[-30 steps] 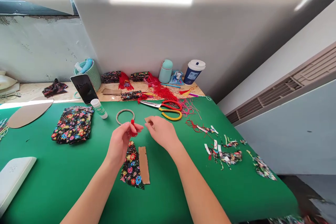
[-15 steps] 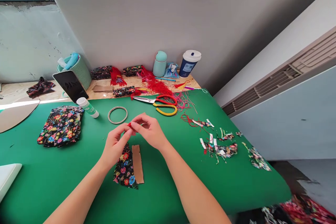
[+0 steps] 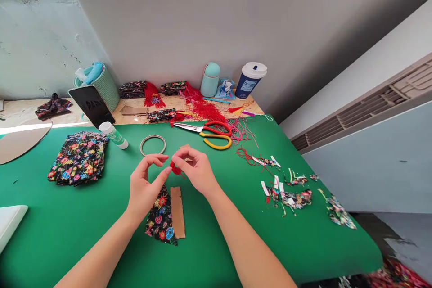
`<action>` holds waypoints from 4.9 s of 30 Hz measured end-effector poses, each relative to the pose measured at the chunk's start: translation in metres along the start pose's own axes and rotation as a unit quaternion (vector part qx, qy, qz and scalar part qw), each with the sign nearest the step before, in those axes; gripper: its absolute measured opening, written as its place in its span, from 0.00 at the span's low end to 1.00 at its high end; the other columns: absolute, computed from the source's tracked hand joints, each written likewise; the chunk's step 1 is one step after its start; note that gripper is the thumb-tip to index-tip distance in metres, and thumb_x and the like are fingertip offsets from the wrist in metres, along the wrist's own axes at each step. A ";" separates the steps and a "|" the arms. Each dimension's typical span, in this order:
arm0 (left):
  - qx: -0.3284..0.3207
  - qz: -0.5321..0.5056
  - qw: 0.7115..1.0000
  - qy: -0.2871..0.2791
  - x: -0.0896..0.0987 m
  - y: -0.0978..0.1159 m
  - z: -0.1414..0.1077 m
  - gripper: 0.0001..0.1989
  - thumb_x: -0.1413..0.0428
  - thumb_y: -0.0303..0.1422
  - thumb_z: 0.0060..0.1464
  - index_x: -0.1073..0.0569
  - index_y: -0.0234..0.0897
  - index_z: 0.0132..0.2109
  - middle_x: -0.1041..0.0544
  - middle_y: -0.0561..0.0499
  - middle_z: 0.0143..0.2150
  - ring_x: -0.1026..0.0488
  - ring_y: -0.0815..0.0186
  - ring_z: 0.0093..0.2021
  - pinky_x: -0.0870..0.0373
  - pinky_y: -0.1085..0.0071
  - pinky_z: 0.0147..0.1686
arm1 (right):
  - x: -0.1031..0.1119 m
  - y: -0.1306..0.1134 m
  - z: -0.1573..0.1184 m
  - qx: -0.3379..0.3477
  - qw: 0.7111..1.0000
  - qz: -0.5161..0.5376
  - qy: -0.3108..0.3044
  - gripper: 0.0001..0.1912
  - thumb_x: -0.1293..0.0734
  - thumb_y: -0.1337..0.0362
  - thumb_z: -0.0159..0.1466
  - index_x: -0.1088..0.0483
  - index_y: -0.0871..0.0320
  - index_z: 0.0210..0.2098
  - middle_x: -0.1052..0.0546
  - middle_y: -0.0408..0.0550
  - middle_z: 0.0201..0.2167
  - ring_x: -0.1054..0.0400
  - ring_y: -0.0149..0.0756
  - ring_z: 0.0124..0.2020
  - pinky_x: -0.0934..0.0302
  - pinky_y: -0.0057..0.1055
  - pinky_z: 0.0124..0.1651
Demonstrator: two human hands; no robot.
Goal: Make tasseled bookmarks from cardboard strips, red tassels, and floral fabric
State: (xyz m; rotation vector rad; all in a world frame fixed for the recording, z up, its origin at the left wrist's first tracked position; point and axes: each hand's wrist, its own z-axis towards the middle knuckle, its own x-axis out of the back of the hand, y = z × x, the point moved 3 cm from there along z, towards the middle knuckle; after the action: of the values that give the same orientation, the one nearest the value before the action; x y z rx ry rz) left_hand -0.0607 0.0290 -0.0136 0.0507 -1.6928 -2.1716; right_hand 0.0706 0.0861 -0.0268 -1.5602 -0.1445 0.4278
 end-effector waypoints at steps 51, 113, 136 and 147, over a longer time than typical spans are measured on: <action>-0.135 0.071 0.988 0.027 0.011 0.009 0.007 0.04 0.47 0.29 0.56 0.27 0.39 0.38 0.33 0.50 0.36 0.32 0.66 0.38 0.33 0.69 0.40 | 0.022 -0.002 0.005 0.058 0.995 -0.057 0.049 0.07 0.29 0.58 0.53 0.25 0.55 0.27 0.24 0.45 0.28 0.32 0.35 0.33 0.37 0.33 0.39; 0.165 -0.206 0.964 -0.025 -0.004 -0.004 0.004 0.06 0.37 0.33 0.45 0.21 0.35 0.31 0.22 0.51 0.26 0.27 0.69 0.28 0.29 0.73 0.33 | -0.007 -0.006 -0.014 0.046 0.998 0.042 0.033 0.03 0.28 0.65 0.54 0.27 0.54 0.29 0.27 0.41 0.28 0.35 0.27 0.27 0.38 0.24 0.28; 0.194 -0.258 0.947 -0.008 -0.005 -0.008 0.004 0.07 0.36 0.34 0.43 0.21 0.36 0.31 0.22 0.52 0.25 0.29 0.71 0.26 0.30 0.75 0.30 | -0.011 -0.016 -0.020 0.190 0.967 -0.151 0.077 0.04 0.32 0.69 0.58 0.27 0.54 0.31 0.24 0.45 0.33 0.29 0.32 0.33 0.31 0.28 0.33; 0.194 -0.252 0.948 -0.004 -0.006 -0.007 0.004 0.07 0.36 0.34 0.44 0.21 0.35 0.32 0.22 0.52 0.26 0.29 0.71 0.26 0.30 0.76 0.29 | -0.013 -0.022 -0.023 0.255 0.935 -0.233 0.079 0.06 0.34 0.71 0.60 0.27 0.54 0.32 0.23 0.45 0.33 0.28 0.31 0.32 0.32 0.27 0.31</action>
State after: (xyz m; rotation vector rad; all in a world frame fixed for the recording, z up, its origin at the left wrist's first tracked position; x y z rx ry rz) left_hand -0.0581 0.0357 -0.0206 0.6447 -2.2825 -2.1153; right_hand 0.0706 0.0614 -0.0037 -0.9960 -0.2504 -0.0418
